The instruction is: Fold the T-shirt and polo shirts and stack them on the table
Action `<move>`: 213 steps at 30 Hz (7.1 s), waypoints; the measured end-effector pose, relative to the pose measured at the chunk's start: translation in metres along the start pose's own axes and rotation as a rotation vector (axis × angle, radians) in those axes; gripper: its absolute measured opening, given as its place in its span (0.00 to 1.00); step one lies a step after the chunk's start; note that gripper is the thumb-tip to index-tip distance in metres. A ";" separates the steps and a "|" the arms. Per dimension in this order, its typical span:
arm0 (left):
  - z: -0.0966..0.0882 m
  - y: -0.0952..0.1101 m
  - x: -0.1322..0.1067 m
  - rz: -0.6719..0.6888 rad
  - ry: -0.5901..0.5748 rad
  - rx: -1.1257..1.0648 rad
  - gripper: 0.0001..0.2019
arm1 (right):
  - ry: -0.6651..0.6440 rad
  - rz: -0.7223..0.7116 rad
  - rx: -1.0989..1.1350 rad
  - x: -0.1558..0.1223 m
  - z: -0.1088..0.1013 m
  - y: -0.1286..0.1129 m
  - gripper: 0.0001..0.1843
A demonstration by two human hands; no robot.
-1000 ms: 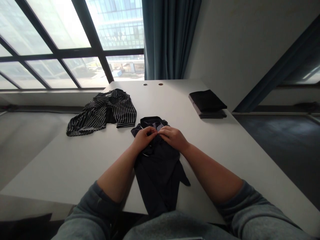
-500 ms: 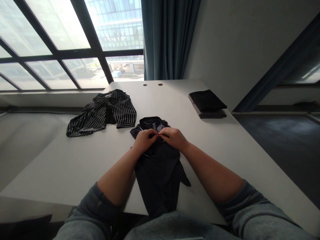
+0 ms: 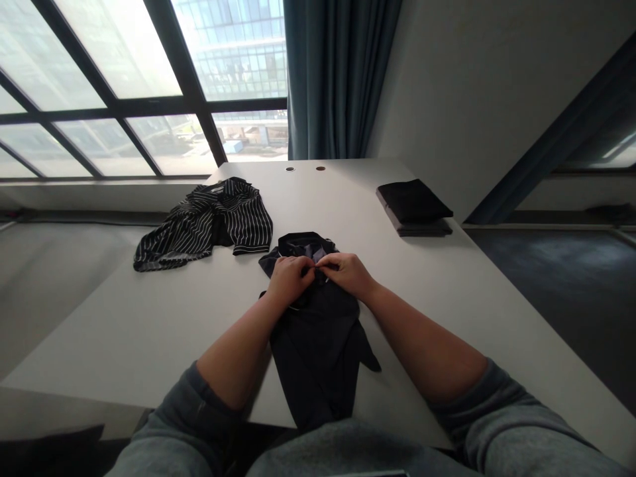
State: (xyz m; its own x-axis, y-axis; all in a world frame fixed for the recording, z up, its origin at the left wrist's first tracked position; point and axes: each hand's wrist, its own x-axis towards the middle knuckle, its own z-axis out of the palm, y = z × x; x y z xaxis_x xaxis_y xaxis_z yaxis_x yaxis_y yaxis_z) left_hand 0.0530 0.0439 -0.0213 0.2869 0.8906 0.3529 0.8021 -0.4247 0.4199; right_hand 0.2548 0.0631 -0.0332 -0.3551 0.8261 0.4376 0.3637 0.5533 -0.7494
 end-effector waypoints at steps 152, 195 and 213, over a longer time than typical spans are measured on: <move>0.006 0.001 -0.003 0.171 0.340 -0.306 0.07 | 0.076 0.065 0.068 0.006 0.003 -0.016 0.10; -0.003 -0.009 0.000 -0.093 0.045 -0.601 0.07 | 0.104 0.151 0.138 0.008 -0.006 -0.002 0.12; -0.002 -0.016 0.000 0.023 -0.202 -0.248 0.18 | -0.027 -0.154 0.128 0.008 -0.015 0.010 0.05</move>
State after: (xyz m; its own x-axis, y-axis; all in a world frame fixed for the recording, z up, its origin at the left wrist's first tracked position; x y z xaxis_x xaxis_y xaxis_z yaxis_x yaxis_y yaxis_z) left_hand 0.0391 0.0503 -0.0264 0.4215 0.8842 0.2015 0.6490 -0.4493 0.6139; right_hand 0.2688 0.0774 -0.0296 -0.4219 0.7283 0.5400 0.1910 0.6536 -0.7323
